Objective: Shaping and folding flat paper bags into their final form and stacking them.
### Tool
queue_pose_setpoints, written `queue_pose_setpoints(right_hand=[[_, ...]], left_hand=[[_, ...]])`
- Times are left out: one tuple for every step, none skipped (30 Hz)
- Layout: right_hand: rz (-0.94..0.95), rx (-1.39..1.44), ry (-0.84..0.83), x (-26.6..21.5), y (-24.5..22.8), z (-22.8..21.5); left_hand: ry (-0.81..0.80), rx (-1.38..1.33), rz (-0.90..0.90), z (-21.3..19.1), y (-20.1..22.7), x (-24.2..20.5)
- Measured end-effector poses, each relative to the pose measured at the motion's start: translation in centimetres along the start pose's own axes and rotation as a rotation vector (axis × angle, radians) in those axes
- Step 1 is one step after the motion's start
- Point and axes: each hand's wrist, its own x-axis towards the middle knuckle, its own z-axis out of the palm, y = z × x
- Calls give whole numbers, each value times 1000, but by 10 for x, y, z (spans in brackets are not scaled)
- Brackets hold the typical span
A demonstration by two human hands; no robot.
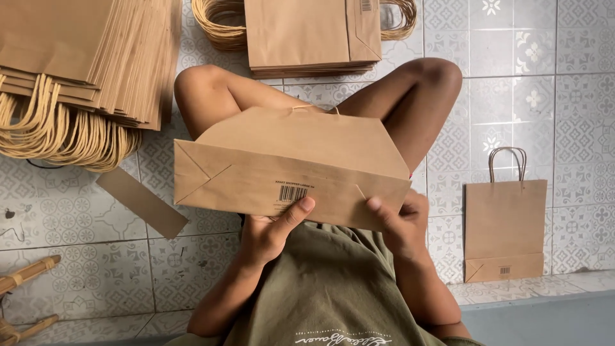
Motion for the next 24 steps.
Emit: queue_pose_setpoints(right_hand=[[13,-16,42,-1,1,-5],[26,-32,85,-2,2,-9],[28,-31,89,-2,5,-13],[39,-41,105,-2,8,-16],[51,-52,119,-3,11,-20],[55,-52,122,-5,13,-22],[78,11,145,-5,16,-24],[100,74,169,-5,18,-25],[102,75,169,0,10,-18],[69,17,131,5,2,-11],[37,-39,90,10,-6,-4],[40,-38,88,8,-5,-7],[40,-35,69,8,-4,-11],[40,-32,50,8,-3,-14],[42,-33,49,4,7,-25],[46,-65,56,0,16,-36],[48,-98,64,-3,26,-46],[47,-98,64,-3,25,-45],[51,-90,80,-3,25,-43],[54,-82,97,-3,24,-42],[55,-82,96,-3,23,-40],[53,-62,94,-3,22,-39],[50,-41,91,-3,21,-37],[50,-40,90,2,10,-27]], left_hand=[[-4,53,-16,-1,1,-3],[-9,107,-31,-2,2,-5],[-11,108,-35,-1,3,-5],[-12,127,-39,1,5,-4],[-11,146,-43,2,7,-5],[-12,146,-48,3,8,-5],[-18,140,-43,3,8,-4],[-24,134,-38,4,9,-4],[-24,134,-40,2,8,-4],[-12,124,-43,0,6,-4],[2,115,-45,-2,5,-5],[5,116,-47,-3,3,-8],[-2,109,-56,-5,0,-9],[-8,102,-65,-7,-2,-10],[-6,102,-66,-3,1,-9],[-12,98,-64,0,3,-8],[-19,94,-61,3,6,-6],[-19,94,-61,2,5,-6],[-27,103,-58,0,4,-6],[-36,111,-55,-1,3,-6],[-34,111,-55,0,5,-5],[-43,121,-59,0,6,-4],[-51,132,-62,1,8,-3],[-49,133,-61,-1,7,-3]])
